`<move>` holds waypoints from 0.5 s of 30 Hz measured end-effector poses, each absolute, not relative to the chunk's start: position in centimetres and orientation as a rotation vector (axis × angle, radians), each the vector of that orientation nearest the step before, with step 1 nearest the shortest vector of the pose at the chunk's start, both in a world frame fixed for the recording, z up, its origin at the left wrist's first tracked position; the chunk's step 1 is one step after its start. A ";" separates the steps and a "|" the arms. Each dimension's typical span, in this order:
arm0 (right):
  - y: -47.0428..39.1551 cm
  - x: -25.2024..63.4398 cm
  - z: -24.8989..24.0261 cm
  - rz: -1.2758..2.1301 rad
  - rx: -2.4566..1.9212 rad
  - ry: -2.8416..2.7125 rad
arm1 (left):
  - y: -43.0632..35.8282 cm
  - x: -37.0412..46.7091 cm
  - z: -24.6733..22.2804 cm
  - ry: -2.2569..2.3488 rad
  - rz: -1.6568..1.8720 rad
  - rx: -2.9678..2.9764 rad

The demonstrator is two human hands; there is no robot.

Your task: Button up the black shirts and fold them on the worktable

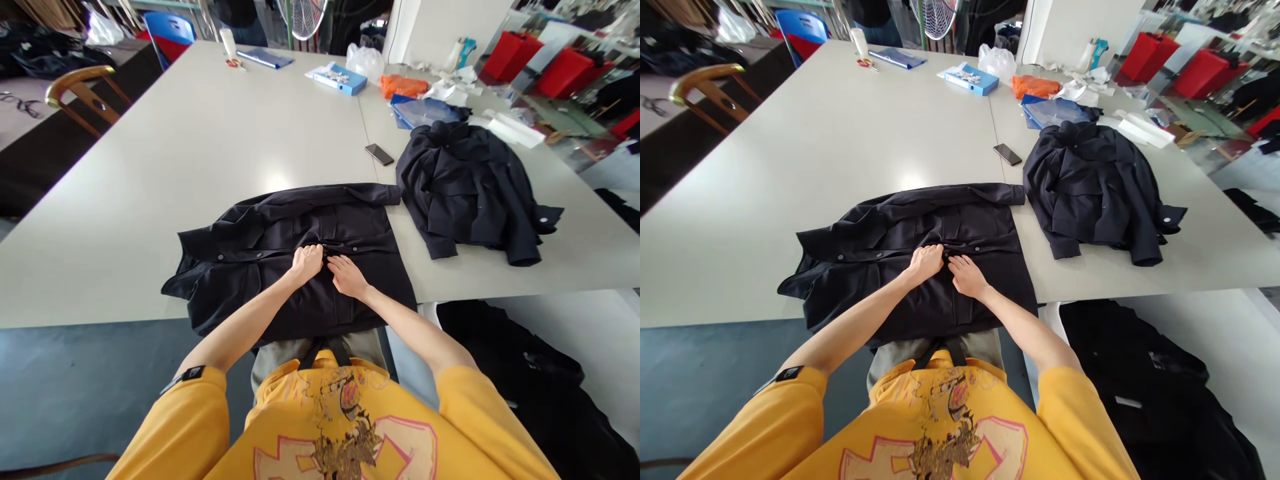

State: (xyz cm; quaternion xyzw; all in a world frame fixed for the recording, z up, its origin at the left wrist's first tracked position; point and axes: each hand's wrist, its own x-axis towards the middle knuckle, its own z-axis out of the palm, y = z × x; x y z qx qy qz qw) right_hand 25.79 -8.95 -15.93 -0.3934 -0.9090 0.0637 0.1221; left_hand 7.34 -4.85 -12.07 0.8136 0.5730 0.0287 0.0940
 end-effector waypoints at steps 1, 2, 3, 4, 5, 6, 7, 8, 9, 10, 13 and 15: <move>-9.0 25.7 -15.9 0.175 -1.150 -2.654 | -4.7 7.5 -12.0 1.724 0.094 2.390; -9.1 25.7 -16.0 0.162 -1.153 -2.652 | -4.6 7.7 -12.0 1.735 0.118 2.376; -9.1 25.7 -16.0 0.149 -1.157 -2.649 | -4.6 7.9 -12.1 1.745 0.154 2.369; -9.1 25.7 -16.0 0.140 -1.158 -2.647 | -4.6 7.9 -12.2 1.759 0.189 2.367; -9.0 25.7 -15.9 0.139 -1.154 -2.648 | -4.6 8.0 -12.3 1.782 0.220 2.366; -8.9 25.6 -15.9 0.146 -1.149 -2.650 | -4.7 7.9 -12.4 1.811 0.242 2.368; -8.7 25.6 -15.9 0.159 -1.147 -2.653 | -4.9 7.9 -12.5 1.839 0.254 2.374; -8.5 25.5 -15.9 0.177 -1.150 -2.655 | -5.0 7.9 -12.6 1.861 0.256 2.382; -8.2 25.4 -15.9 0.194 -1.158 -2.656 | -5.2 7.9 -12.6 1.874 0.254 2.390; -8.0 25.2 -15.8 0.207 -1.173 -2.654 | -5.4 7.9 -12.5 1.882 0.253 2.398; -7.5 24.8 -15.7 0.195 -1.220 -2.635 | -5.8 7.9 -12.1 1.917 0.308 2.414; -7.5 24.5 -15.7 0.167 -1.232 -2.621 | -5.6 7.8 -12.0 1.896 0.418 2.450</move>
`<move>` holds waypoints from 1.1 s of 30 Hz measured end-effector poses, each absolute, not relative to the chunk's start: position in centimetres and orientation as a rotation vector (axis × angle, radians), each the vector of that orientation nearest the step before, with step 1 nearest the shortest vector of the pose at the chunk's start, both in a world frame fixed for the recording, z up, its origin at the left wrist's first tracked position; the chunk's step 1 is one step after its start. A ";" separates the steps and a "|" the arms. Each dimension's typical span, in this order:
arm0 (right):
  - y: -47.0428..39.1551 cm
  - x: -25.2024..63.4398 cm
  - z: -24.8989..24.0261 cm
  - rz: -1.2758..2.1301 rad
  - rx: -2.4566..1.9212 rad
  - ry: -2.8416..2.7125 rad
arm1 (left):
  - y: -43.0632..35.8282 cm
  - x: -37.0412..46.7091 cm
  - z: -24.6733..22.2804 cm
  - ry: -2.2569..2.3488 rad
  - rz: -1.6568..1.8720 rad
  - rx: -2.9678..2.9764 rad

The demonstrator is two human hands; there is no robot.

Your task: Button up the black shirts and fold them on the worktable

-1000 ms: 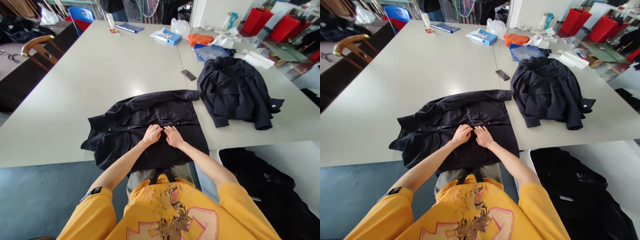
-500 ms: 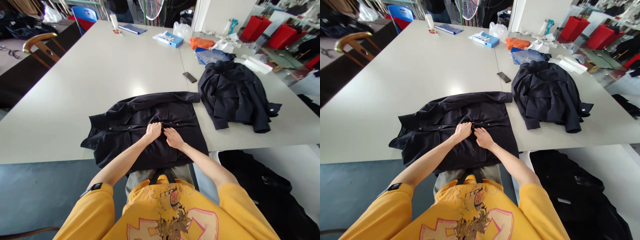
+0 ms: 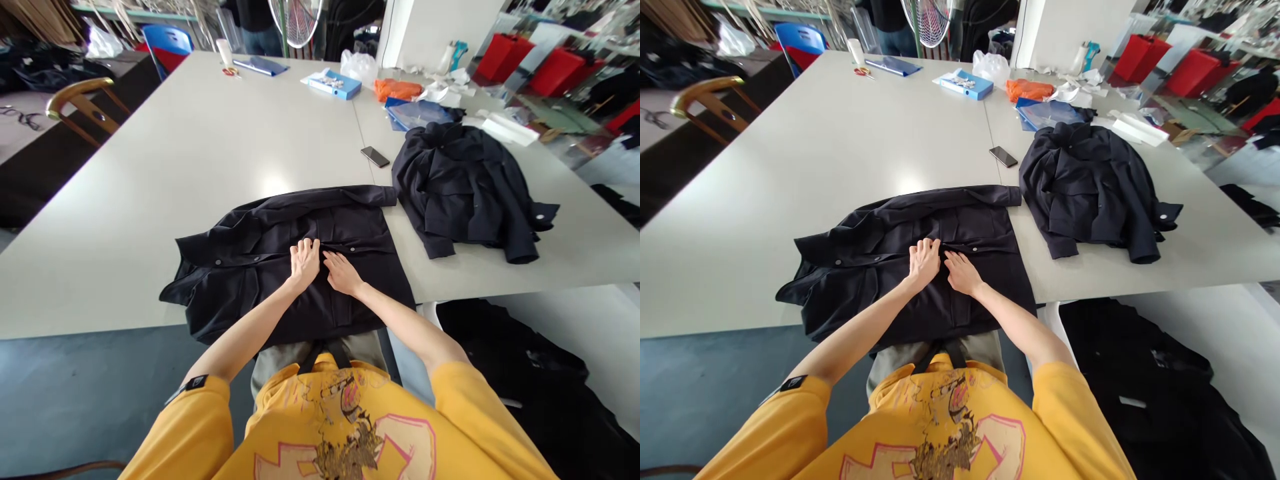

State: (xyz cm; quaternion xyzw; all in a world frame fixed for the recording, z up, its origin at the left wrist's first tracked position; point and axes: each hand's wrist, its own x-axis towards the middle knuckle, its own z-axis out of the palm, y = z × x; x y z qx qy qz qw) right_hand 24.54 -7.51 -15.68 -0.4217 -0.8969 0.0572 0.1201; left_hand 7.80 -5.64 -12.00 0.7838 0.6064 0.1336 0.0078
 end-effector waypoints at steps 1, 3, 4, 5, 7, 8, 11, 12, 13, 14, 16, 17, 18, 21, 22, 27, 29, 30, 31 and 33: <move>-7.6 24.5 -15.7 0.157 -1.234 -2.617 | -5.4 7.7 -12.0 1.847 0.473 2.480; -7.7 24.5 -15.7 0.150 -1.244 -2.615 | -4.7 7.3 -12.5 1.695 0.516 2.534; -7.8 24.5 -15.7 0.148 -1.252 -2.612 | -4.3 7.1 -12.8 1.620 0.501 2.546; -7.8 24.5 -15.7 0.146 -1.259 -2.607 | -3.9 6.8 -13.2 1.562 0.475 2.549; -7.9 24.6 -15.7 0.140 -1.272 -2.587 | -3.2 6.4 -14.1 1.508 0.455 2.536; -7.9 24.7 -15.7 0.140 -1.280 -2.574 | -3.0 6.1 -14.5 1.502 0.476 2.529; -8.1 24.8 -15.6 0.155 -1.325 -2.532 | -3.2 5.6 -15.4 1.460 0.563 2.543; -8.2 24.9 -15.5 0.162 -1.336 -2.524 | -3.4 5.4 -15.5 1.429 0.574 2.560; -8.3 24.9 -15.5 0.166 -1.343 -2.522 | -3.6 5.3 -15.6 1.392 0.573 2.580; -8.4 25.0 -15.4 0.167 -1.345 -2.524 | -3.8 5.3 -15.6 1.357 0.560 2.599; -8.6 25.2 -15.4 0.164 -1.332 -2.538 | -3.9 5.4 -15.4 1.341 0.525 2.608; -8.7 25.2 -15.4 0.160 -1.320 -2.545 | -3.8 5.6 -15.3 1.371 0.509 2.598; -8.7 25.2 -15.4 0.156 -1.304 -2.552 | -3.5 5.8 -15.0 1.426 0.497 2.582; -8.5 25.2 -15.6 0.152 -1.250 -2.578 | -1.8 6.5 -14.0 1.651 0.456 2.543; -8.3 25.1 -15.7 0.157 -1.235 -2.583 | -1.1 6.6 -13.7 1.686 0.437 2.556; -7.5 25.1 -16.0 0.207 -1.166 -2.571 | -0.2 5.8 -13.0 1.356 0.435 2.835; -7.6 25.1 -16.1 0.203 -1.172 -2.572 | -1.0 5.1 -13.5 1.230 0.432 2.887; -7.7 25.1 -16.1 0.200 -1.188 -2.572 | -1.5 4.7 -13.9 1.194 0.420 2.891; -7.8 25.2 -16.0 0.197 -1.209 -2.570 | -2.0 4.4 -14.3 1.172 0.405 2.887; -8.2 25.2 -16.0 0.182 -1.247 -2.559 | -2.9 4.1 -14.9 1.176 0.379 2.859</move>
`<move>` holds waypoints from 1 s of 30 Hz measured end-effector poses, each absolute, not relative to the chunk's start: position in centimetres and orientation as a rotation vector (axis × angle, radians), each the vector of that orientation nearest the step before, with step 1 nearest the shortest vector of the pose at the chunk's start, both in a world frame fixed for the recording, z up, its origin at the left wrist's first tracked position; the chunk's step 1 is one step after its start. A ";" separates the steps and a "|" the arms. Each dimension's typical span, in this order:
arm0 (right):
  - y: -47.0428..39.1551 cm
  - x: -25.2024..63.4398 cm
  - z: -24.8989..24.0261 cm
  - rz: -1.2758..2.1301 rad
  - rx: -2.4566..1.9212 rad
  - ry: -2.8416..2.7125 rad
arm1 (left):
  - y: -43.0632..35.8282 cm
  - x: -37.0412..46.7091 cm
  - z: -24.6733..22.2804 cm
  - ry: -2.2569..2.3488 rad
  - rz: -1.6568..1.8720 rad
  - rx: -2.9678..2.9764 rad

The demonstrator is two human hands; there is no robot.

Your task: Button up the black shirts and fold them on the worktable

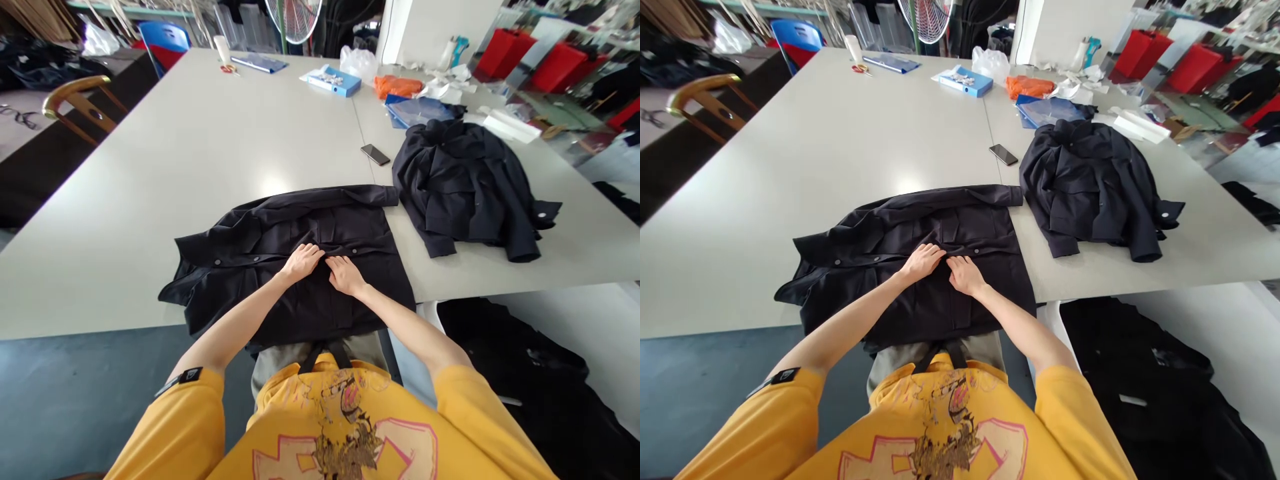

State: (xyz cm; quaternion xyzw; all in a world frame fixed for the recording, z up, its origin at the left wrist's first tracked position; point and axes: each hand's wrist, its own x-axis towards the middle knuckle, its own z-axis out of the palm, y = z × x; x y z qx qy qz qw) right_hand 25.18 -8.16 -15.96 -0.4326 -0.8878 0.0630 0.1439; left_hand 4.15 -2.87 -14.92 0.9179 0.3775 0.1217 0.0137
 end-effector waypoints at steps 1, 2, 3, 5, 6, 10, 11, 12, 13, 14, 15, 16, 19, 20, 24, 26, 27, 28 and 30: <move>-8.3 25.2 -15.9 0.167 -1.256 -2.555 | -3.2 4.1 -15.1 1.203 0.371 2.837; -8.4 25.2 -15.9 0.150 -1.256 -2.553 | -3.5 4.2 -15.2 1.239 0.365 2.812; -8.6 25.2 -15.9 0.134 -1.253 -2.550 | -3.7 4.4 -15.2 1.269 0.356 2.792; -8.7 25.2 -15.9 0.110 -1.247 -2.541 | -4.2 4.9 -14.9 1.320 0.325 2.768; -8.8 25.3 -15.9 0.103 -1.242 -2.536 | -4.4 5.1 -14.7 1.341 0.302 2.764; -8.8 25.5 -15.4 0.092 -1.218 -2.518 | -5.8 5.9 -14.1 1.415 0.200 2.750; -8.7 25.4 -15.2 0.093 -1.221 -2.508 | -6.1 6.1 -14.0 1.431 0.184 2.747; -8.6 25.3 -15.0 0.093 -1.230 -2.494 | -6.4 6.3 -13.9 1.450 0.174 2.745; -8.5 25.1 -14.8 0.091 -1.246 -2.478 | -6.7 6.5 -13.9 1.470 0.168 2.744; -8.4 24.9 -14.6 0.089 -1.266 -2.466 | -7.0 6.7 -13.8 1.490 0.163 2.742; -8.3 24.6 -14.6 0.086 -1.287 -2.462 | -7.3 6.9 -13.7 1.506 0.159 2.739; -8.2 24.3 -14.6 0.085 -1.309 -2.466 | -7.6 7.0 -13.7 1.520 0.158 2.734; -8.2 23.2 -14.9 0.077 -1.401 -2.493 | -8.0 7.0 -13.6 1.527 0.194 2.705; -8.2 23.0 -15.1 0.071 -1.438 -2.496 | -7.9 6.9 -13.5 1.517 0.222 2.688; -8.7 22.5 -15.5 0.043 -1.520 -2.507 | -5.3 7.1 -12.7 1.615 0.356 2.437; -8.9 22.5 -15.5 0.046 -1.524 -2.508 | -2.9 8.2 -12.1 1.725 0.462 2.254; -9.0 22.5 -15.4 0.053 -1.529 -2.501 | -1.7 9.1 -11.8 1.750 0.522 2.180; -9.1 22.6 -15.3 0.062 -1.538 -2.488 | -0.6 10.1 -11.5 1.745 0.582 2.129; -9.2 22.6 -15.1 0.077 -1.565 -2.458 | 1.2 12.1 -11.5 1.677 0.681 2.102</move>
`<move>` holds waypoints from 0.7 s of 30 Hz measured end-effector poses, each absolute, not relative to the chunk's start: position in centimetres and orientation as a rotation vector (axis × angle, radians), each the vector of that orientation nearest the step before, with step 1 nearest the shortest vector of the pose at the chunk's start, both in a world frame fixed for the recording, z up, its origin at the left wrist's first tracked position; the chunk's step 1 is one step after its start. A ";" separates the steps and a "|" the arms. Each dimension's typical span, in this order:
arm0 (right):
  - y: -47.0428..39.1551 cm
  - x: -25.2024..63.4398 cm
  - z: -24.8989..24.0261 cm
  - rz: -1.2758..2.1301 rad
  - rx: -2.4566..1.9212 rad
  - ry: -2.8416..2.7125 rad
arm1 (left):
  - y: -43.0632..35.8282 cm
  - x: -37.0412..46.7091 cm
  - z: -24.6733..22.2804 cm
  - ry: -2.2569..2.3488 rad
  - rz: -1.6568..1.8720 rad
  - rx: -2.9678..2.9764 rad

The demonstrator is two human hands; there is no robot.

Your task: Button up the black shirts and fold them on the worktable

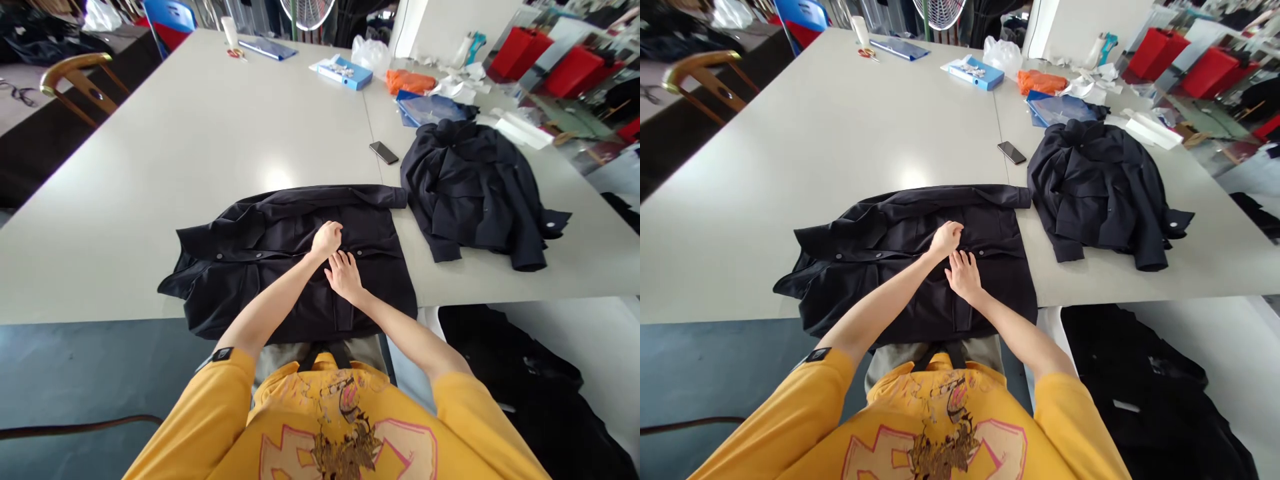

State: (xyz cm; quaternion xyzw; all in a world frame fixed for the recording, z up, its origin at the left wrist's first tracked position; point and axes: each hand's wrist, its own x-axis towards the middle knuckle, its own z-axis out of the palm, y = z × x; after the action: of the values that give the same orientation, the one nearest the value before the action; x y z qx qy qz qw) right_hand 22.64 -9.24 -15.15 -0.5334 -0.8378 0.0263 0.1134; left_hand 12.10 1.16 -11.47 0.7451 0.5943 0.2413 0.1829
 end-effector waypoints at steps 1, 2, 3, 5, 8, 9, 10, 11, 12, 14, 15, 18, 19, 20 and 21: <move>-9.3 22.7 -15.1 0.081 -1.581 -2.444 | 1.7 13.0 -11.6 1.630 0.709 2.118; -9.3 22.7 -15.1 0.084 -1.597 -2.434 | 2.0 13.7 -12.0 1.588 0.723 2.148; -9.3 22.7 -15.0 0.089 -1.611 -2.429 | 2.1 14.2 -12.4 1.556 0.725 2.183; -9.3 22.7 -15.1 0.107 -1.633 -2.425 | 2.1 14.6 -13.5 1.526 0.708 2.232; -9.3 22.6 -15.4 0.152 -1.639 -2.413 | 1.8 14.1 -14.9 1.503 0.714 2.272; -9.3 22.6 -15.6 0.165 -1.630 -2.401 | 1.7 13.9 -15.1 1.497 0.723 2.285; -9.3 22.7 -15.7 0.177 -1.614 -2.383 | 1.7 13.8 -15.2 1.496 0.729 2.299; -9.3 22.9 -15.8 0.194 -1.590 -2.354 | 1.6 13.7 -15.2 1.503 0.734 2.312; -9.3 23.2 -15.9 0.217 -1.567 -2.306 | 1.6 13.7 -15.2 1.519 0.737 2.324; -9.1 24.1 -15.7 0.264 -1.543 -2.147 | 1.5 13.9 -15.1 1.557 0.726 2.356; -8.9 24.7 -15.4 0.284 -1.535 -2.050 | 1.5 14.0 -15.1 1.571 0.710 2.381; -7.4 26.1 -13.7 0.328 -1.464 -1.860 | 1.4 14.4 -15.1 1.618 0.611 2.445; -6.5 26.3 -13.0 0.340 -1.420 -1.858 | 1.3 14.4 -15.1 1.624 0.560 2.458; -5.5 26.2 -12.3 0.350 -1.373 -1.881 | 1.2 14.4 -15.1 1.620 0.507 2.465; -4.5 25.9 -11.7 0.355 -1.332 -1.922 | 1.1 14.4 -15.1 1.600 0.454 2.470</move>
State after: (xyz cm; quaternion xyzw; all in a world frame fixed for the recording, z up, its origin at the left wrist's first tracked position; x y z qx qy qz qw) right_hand 25.87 -4.47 -11.69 -0.5213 -0.7522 0.1390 0.3783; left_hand 14.41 1.14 -15.14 0.8266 0.5356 0.1520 0.0819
